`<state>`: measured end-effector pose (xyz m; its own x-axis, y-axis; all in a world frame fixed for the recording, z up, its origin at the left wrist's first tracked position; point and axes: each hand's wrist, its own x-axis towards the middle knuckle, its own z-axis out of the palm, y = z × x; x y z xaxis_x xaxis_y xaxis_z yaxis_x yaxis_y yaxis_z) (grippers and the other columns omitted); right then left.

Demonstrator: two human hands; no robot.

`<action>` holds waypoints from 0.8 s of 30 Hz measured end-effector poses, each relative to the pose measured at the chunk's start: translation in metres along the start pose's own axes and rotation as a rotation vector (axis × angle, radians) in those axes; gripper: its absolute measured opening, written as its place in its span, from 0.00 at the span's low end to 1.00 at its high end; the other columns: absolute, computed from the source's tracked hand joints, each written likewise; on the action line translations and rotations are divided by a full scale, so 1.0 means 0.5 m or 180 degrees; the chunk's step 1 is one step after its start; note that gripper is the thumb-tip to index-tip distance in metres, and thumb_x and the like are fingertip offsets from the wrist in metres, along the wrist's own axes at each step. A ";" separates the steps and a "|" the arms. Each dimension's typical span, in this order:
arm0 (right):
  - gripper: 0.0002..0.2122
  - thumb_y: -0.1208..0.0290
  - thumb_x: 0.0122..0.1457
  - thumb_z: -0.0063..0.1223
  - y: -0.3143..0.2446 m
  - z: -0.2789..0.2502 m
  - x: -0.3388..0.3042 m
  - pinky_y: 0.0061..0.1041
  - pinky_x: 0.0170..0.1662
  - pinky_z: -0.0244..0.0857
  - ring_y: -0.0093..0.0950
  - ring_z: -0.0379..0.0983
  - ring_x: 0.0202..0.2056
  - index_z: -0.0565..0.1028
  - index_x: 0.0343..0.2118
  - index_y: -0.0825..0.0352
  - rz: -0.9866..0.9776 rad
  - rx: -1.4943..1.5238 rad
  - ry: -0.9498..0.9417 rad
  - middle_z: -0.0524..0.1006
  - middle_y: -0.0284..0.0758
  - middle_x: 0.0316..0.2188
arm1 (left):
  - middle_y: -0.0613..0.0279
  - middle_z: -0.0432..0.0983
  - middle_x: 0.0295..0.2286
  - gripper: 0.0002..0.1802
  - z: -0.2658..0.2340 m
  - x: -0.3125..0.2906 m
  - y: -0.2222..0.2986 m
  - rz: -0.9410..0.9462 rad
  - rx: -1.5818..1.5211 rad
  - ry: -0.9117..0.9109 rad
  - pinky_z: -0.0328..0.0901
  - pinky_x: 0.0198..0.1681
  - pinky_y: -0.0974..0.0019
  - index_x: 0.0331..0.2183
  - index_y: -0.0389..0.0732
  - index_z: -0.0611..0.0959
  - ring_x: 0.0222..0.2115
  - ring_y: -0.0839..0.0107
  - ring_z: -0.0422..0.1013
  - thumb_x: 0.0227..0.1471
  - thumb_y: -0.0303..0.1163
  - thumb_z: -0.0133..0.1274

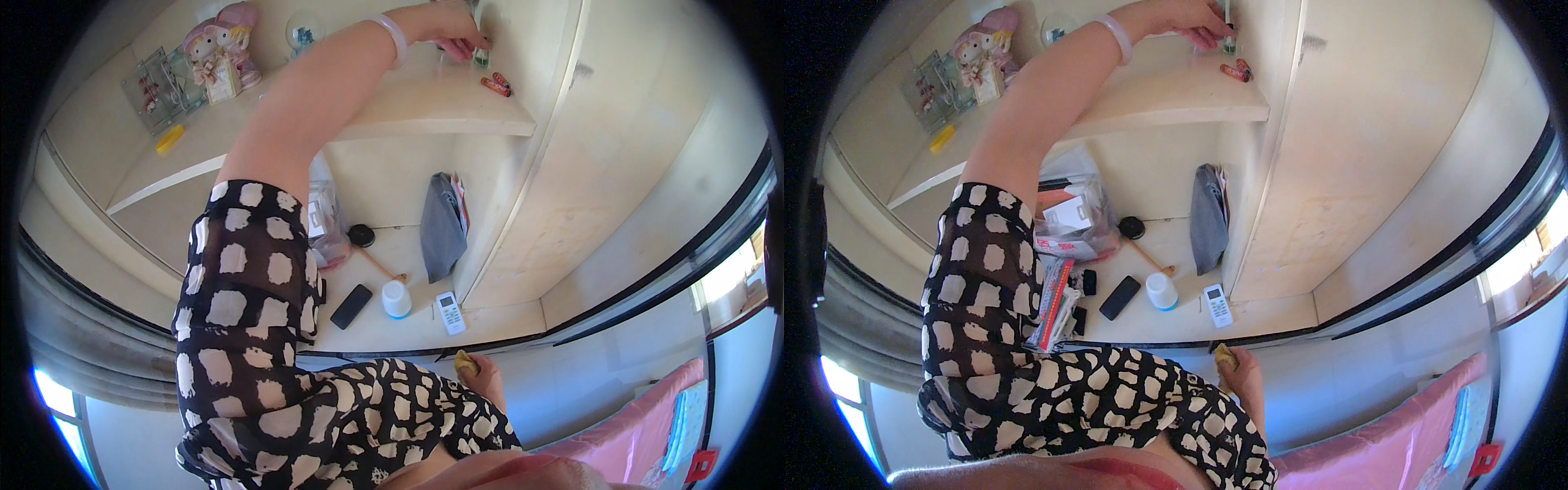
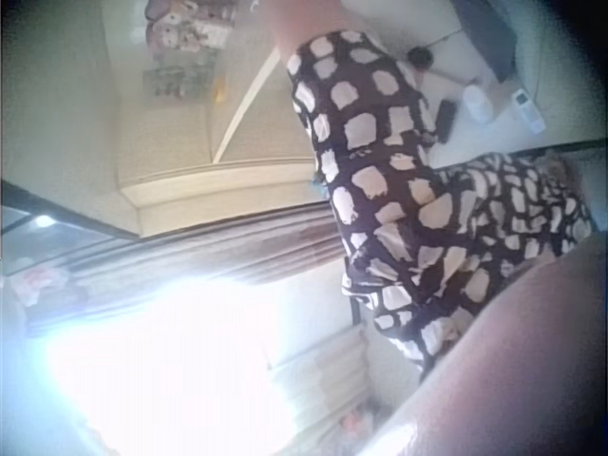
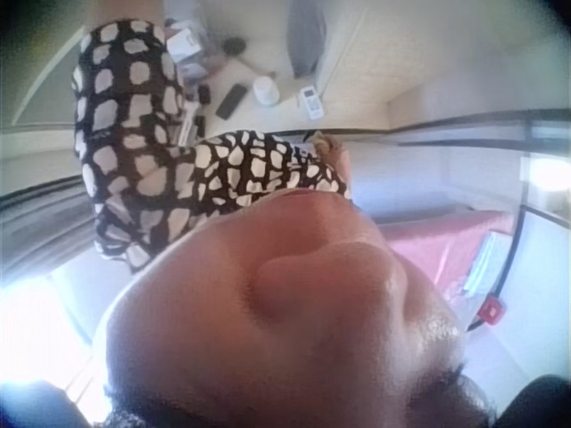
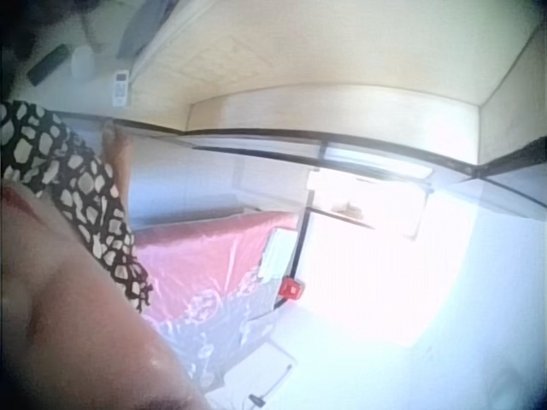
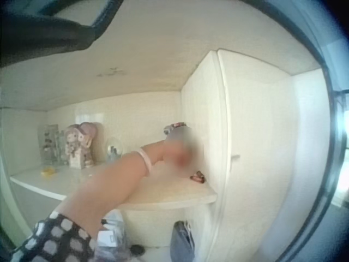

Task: The person wipes various objects on a shelf, including a doll and mirror, and cleans the shelf surface using a cloth.

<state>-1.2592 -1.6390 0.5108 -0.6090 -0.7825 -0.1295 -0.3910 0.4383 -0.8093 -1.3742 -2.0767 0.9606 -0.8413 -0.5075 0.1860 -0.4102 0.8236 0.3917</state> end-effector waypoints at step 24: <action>0.17 0.67 0.44 0.58 -0.012 0.019 0.006 0.36 0.46 0.65 0.44 0.71 0.40 0.75 0.38 0.69 -0.0114 -0.0119 0.0005 0.76 0.46 0.36 | 0.47 0.77 0.30 0.17 0.039 -0.158 0.031 0.2941 0.1806 -0.0628 0.65 0.34 0.57 0.35 0.31 0.80 0.29 0.57 0.73 0.55 0.37 0.46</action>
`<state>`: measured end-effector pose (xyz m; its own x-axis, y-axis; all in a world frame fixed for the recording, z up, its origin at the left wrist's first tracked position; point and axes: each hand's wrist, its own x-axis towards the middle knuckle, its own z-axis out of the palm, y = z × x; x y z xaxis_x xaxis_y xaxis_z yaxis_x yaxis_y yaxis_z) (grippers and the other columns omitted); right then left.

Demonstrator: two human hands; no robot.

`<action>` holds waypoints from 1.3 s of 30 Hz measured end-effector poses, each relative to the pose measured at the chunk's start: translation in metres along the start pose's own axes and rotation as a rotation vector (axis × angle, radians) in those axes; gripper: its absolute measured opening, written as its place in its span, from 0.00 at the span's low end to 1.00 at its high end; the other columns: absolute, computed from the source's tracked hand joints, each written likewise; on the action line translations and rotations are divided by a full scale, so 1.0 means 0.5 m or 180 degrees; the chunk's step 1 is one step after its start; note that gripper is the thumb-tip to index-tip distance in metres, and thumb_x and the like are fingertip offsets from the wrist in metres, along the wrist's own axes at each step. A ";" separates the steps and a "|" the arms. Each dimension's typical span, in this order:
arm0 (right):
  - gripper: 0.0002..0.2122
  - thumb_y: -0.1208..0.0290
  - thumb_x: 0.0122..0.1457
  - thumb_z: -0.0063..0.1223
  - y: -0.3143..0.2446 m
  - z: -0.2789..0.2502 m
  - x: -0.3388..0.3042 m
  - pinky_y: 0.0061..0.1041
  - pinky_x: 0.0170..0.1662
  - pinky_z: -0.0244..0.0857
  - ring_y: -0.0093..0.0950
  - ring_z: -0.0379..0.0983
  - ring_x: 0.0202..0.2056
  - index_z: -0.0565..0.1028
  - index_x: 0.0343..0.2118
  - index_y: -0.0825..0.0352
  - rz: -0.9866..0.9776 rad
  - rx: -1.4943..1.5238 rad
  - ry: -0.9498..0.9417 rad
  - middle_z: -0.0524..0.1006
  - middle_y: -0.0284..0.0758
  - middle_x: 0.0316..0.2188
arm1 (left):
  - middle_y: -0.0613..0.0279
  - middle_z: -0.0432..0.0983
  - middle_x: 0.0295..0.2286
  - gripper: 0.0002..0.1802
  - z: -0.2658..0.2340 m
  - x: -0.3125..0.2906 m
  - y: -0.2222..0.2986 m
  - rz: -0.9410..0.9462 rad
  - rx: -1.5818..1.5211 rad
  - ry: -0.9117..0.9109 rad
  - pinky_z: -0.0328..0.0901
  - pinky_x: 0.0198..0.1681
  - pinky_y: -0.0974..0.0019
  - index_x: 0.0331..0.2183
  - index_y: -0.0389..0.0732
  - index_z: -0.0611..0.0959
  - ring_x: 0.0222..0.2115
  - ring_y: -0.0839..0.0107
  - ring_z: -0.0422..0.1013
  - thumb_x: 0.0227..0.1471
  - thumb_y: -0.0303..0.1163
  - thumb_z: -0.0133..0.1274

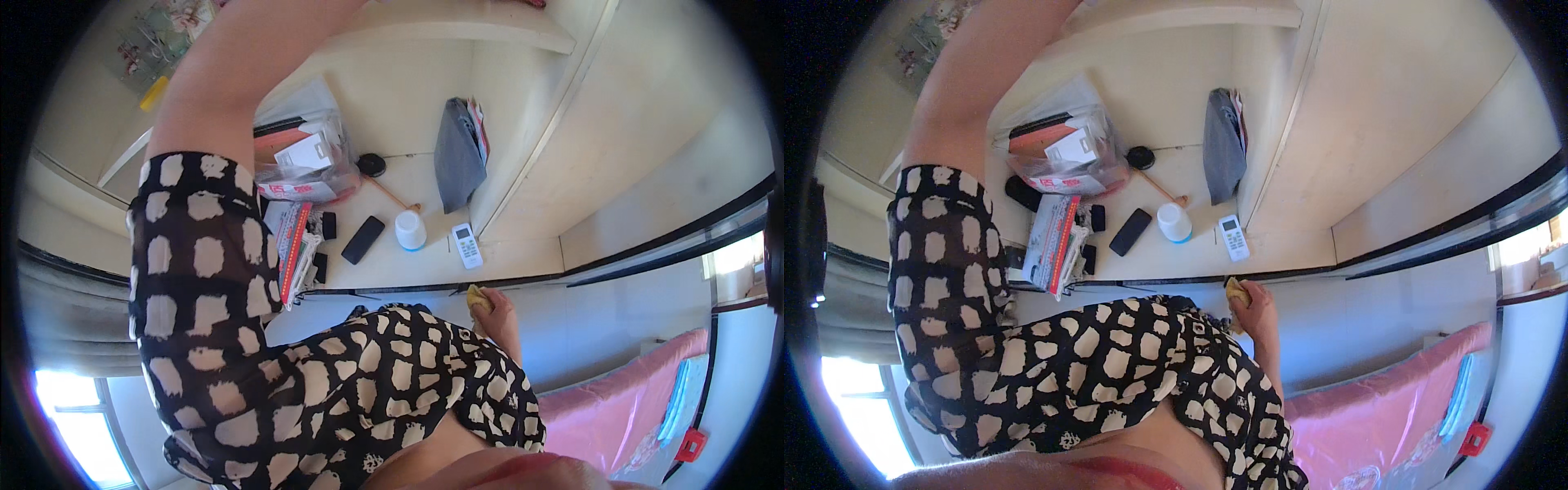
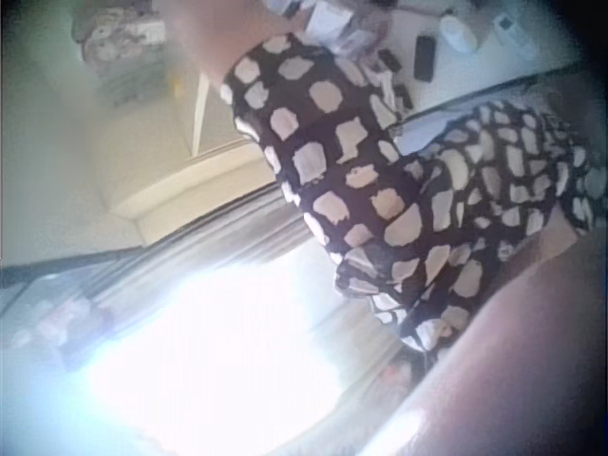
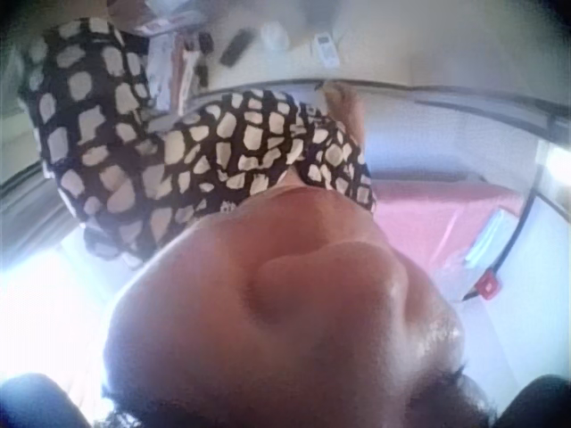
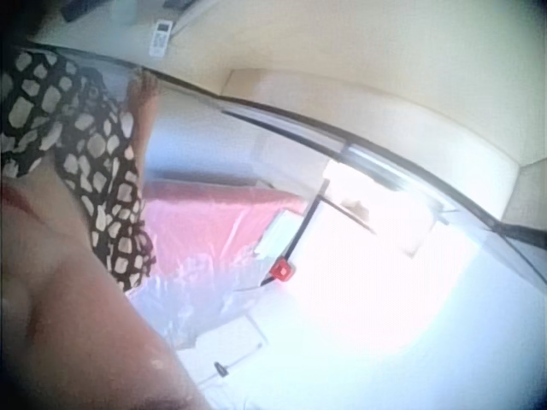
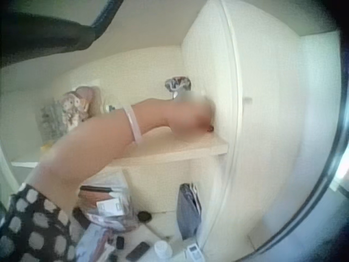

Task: The person wipes various objects on a shelf, including a doll and mirror, and cleans the shelf surface using a cloth.

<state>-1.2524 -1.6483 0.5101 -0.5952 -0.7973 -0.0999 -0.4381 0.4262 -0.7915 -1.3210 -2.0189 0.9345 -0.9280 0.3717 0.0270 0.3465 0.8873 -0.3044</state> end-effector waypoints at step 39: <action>0.17 0.69 0.45 0.57 -0.012 -0.012 0.038 0.33 0.45 0.65 0.43 0.72 0.39 0.74 0.39 0.71 -0.0295 -0.0153 -0.0418 0.75 0.48 0.38 | 0.48 0.75 0.36 0.35 -0.054 -0.472 -0.100 -0.3957 0.1367 0.0982 0.67 0.37 0.61 0.46 0.31 0.72 0.37 0.57 0.72 0.40 0.46 0.59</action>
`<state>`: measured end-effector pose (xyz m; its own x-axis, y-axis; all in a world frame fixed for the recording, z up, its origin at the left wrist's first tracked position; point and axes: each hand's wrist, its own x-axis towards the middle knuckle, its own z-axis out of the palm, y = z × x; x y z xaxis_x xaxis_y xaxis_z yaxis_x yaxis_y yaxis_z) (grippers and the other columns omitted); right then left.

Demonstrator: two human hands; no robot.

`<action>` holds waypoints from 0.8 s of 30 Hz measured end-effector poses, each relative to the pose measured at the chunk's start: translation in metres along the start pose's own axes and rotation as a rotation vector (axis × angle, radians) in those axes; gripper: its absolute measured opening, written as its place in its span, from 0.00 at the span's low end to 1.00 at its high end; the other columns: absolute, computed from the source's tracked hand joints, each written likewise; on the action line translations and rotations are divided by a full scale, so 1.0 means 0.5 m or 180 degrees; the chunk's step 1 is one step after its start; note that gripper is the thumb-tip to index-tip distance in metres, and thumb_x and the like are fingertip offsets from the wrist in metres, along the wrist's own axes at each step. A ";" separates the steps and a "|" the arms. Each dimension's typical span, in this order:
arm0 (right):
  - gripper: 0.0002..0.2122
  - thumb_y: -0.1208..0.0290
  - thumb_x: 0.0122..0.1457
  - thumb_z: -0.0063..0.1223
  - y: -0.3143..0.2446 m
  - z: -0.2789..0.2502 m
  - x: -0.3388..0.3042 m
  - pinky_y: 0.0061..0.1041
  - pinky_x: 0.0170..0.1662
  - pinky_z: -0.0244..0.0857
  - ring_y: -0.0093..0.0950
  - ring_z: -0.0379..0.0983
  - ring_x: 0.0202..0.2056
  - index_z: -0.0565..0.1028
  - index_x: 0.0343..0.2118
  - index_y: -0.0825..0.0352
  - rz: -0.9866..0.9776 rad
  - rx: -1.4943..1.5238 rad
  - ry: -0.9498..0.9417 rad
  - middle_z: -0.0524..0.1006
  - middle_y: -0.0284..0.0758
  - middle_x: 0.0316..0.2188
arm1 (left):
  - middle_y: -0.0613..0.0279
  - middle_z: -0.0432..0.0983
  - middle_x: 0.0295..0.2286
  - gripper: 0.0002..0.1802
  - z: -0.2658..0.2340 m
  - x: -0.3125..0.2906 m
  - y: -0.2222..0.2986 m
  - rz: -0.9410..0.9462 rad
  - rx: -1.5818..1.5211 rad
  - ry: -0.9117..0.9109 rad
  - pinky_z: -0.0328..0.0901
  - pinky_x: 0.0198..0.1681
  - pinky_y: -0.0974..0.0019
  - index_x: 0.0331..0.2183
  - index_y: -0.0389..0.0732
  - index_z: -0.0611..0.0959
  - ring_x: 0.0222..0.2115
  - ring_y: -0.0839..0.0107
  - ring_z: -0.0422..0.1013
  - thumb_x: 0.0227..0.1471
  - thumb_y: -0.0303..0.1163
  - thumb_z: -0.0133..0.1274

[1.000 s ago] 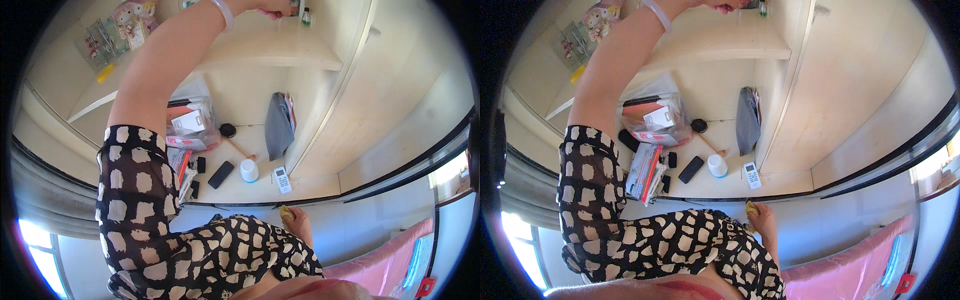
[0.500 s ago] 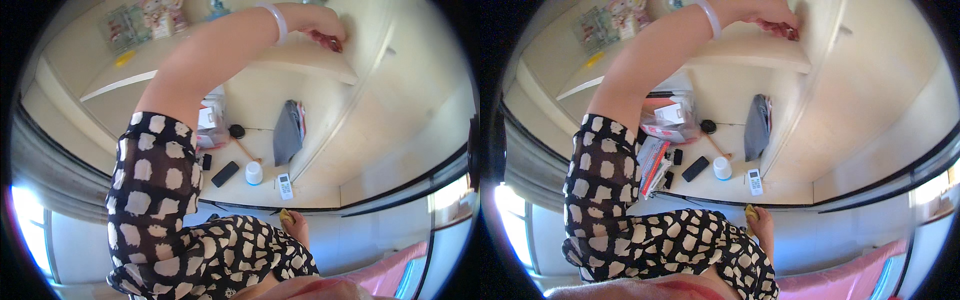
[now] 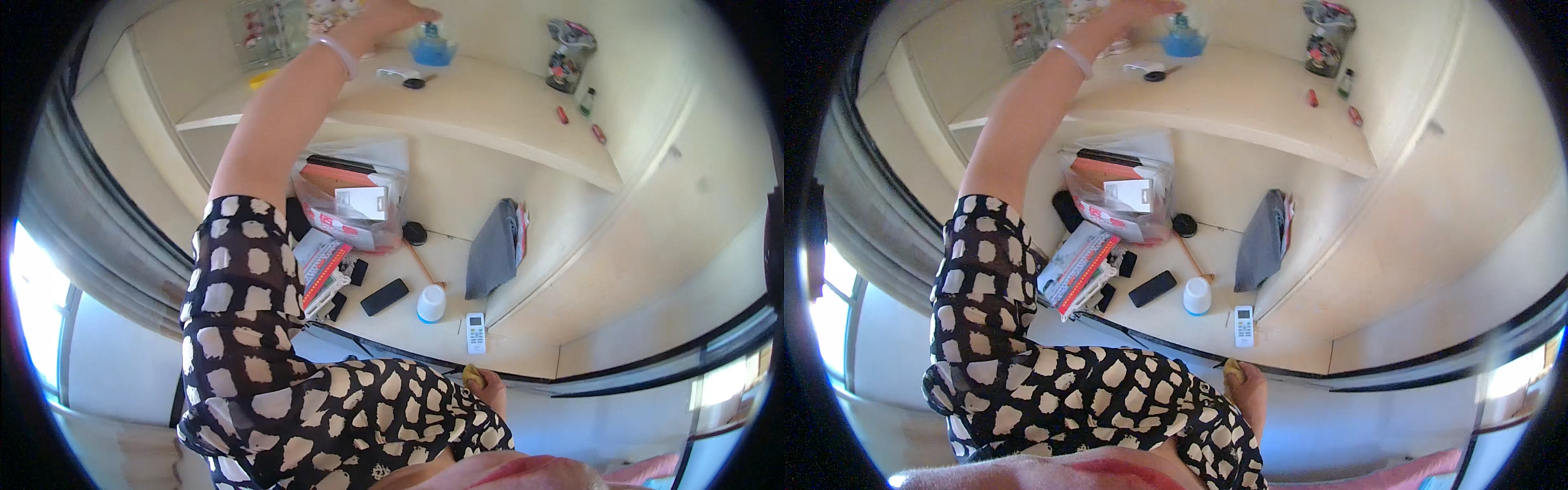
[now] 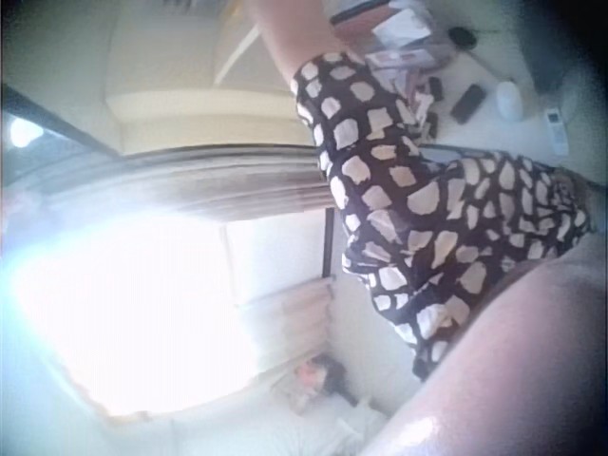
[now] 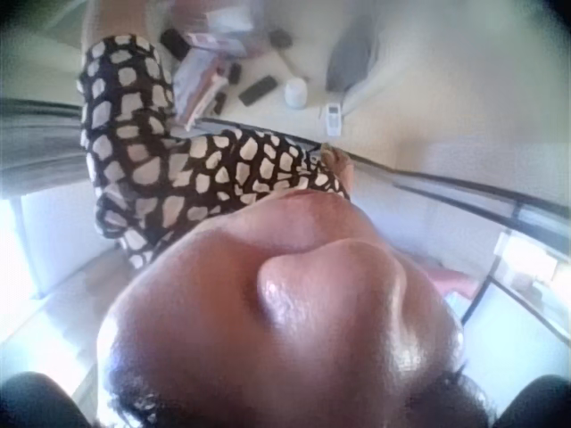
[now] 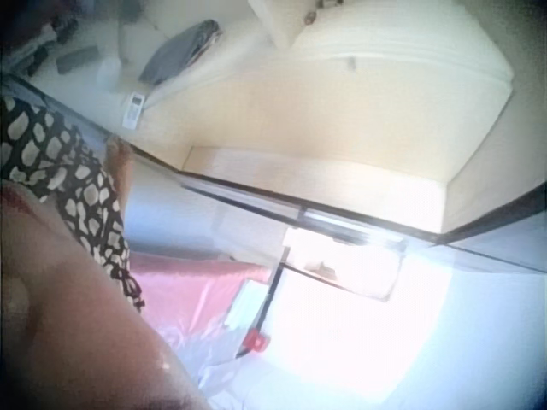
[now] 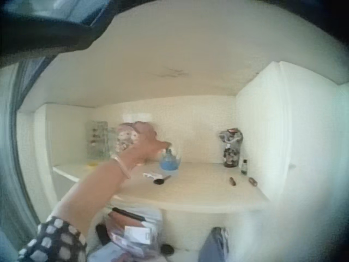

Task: The person wipes various objects on a shelf, including a doll and mirror, and cleans the shelf surface using a cloth.

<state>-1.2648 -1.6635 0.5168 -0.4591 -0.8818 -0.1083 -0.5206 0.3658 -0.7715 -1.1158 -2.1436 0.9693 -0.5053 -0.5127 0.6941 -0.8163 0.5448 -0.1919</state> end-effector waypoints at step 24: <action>0.16 0.67 0.44 0.59 -0.011 0.071 0.058 0.32 0.42 0.67 0.41 0.74 0.36 0.76 0.36 0.68 -0.0151 0.0108 0.0057 0.77 0.46 0.33 | 0.49 0.75 0.33 0.54 -0.108 -0.088 -0.166 -0.0713 -0.2682 -0.0776 0.68 0.35 0.59 0.53 0.31 0.60 0.37 0.58 0.72 0.32 0.54 0.64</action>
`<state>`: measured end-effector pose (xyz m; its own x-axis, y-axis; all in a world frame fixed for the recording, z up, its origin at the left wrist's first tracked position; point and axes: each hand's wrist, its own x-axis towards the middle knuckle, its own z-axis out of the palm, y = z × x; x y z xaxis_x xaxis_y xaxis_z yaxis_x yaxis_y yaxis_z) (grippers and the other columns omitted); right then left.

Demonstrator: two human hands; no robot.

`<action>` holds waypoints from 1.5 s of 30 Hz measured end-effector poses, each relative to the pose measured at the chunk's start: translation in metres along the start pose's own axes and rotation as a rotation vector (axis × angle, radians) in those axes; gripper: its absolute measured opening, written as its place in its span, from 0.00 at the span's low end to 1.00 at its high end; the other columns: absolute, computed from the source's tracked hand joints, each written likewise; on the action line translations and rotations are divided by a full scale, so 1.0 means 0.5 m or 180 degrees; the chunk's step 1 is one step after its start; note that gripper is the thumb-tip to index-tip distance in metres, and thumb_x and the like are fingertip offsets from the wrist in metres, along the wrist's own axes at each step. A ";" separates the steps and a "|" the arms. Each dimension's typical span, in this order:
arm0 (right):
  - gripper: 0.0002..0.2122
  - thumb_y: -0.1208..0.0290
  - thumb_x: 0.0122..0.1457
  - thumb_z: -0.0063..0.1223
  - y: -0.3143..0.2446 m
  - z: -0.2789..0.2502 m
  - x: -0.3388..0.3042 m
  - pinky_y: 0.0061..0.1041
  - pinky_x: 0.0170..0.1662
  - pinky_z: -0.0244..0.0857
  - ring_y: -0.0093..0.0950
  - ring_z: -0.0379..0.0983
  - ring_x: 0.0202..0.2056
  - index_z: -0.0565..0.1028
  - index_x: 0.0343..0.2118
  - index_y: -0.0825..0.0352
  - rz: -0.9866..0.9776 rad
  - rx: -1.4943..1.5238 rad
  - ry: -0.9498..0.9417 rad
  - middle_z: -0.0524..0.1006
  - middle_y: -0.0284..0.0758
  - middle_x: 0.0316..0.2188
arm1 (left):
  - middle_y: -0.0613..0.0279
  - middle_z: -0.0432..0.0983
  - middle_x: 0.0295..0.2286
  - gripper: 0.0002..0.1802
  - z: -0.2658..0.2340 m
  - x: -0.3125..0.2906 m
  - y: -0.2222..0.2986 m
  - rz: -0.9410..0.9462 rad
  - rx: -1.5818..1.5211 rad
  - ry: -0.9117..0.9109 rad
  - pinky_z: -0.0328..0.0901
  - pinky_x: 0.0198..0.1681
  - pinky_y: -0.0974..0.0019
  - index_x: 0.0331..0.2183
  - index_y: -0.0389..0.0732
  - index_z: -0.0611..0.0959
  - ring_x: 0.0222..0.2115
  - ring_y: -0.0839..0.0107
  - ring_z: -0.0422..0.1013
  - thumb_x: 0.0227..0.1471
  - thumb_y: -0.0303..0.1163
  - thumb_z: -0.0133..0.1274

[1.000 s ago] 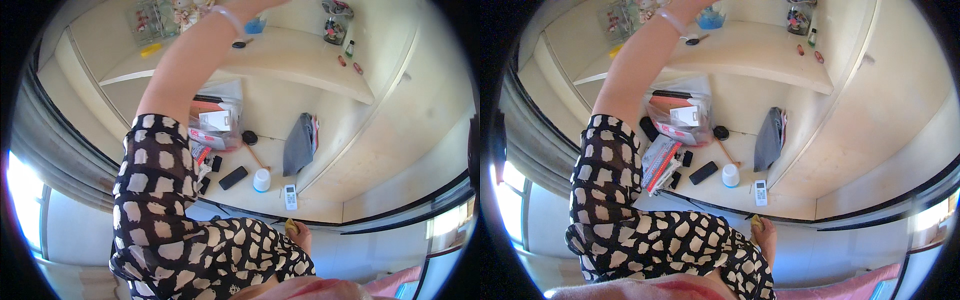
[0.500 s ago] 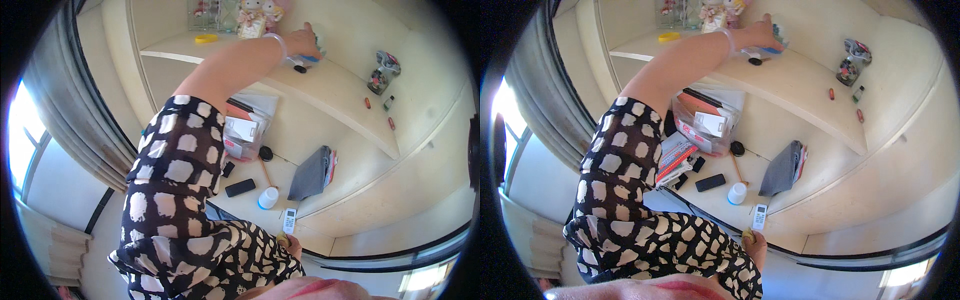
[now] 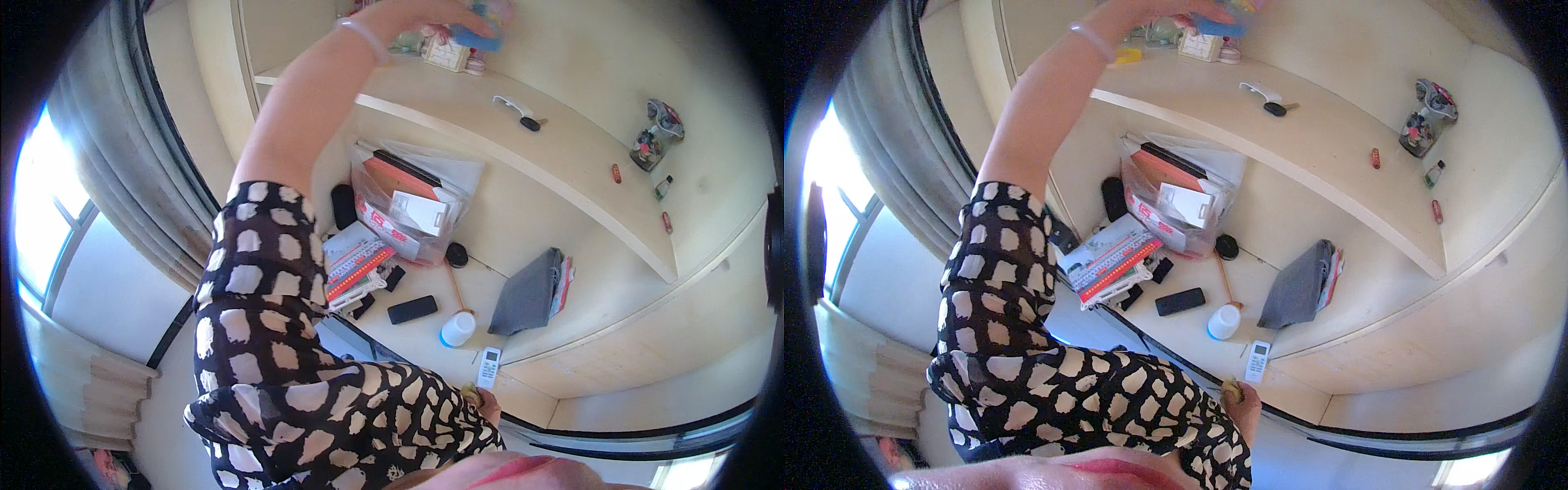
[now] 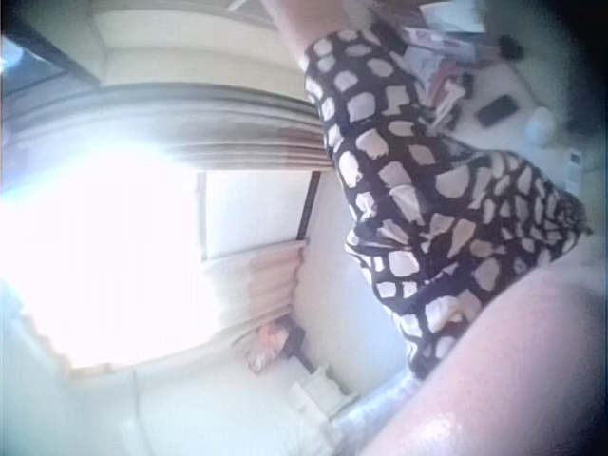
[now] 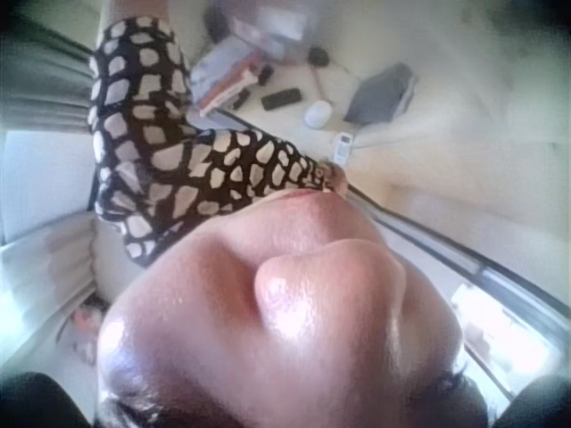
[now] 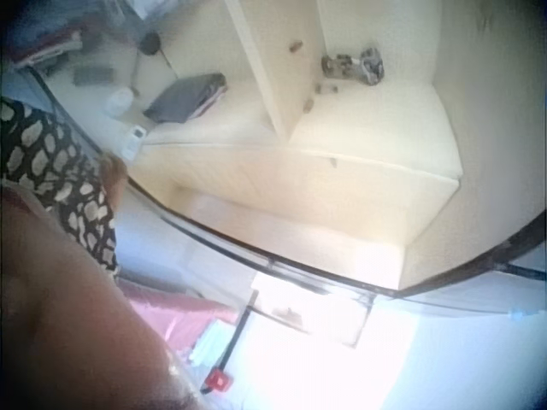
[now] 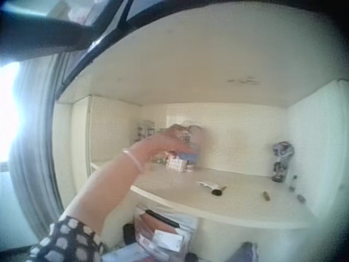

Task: The person wipes various objects on a shelf, including a doll and mirror, and cleans the shelf surface using a cloth.

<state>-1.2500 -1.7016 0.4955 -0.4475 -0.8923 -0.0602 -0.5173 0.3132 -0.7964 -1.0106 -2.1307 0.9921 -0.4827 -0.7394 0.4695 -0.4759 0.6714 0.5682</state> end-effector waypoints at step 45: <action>0.17 0.65 0.46 0.59 -0.157 0.161 0.067 0.34 0.43 0.66 0.42 0.73 0.39 0.75 0.38 0.69 -0.0364 -0.0351 -0.0419 0.76 0.46 0.35 | 0.50 0.66 0.46 0.31 -0.217 -0.065 -0.333 -0.1051 0.2679 0.1008 0.55 0.53 0.56 0.45 0.33 0.74 0.49 0.58 0.61 0.45 0.44 0.59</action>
<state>-1.1655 -1.7824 0.5076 -0.2858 -0.9566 -0.0568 -0.6393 0.2345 -0.7323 -0.8358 -2.2238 0.9555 -0.0670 -0.7945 0.6035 -0.9843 0.1518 0.0905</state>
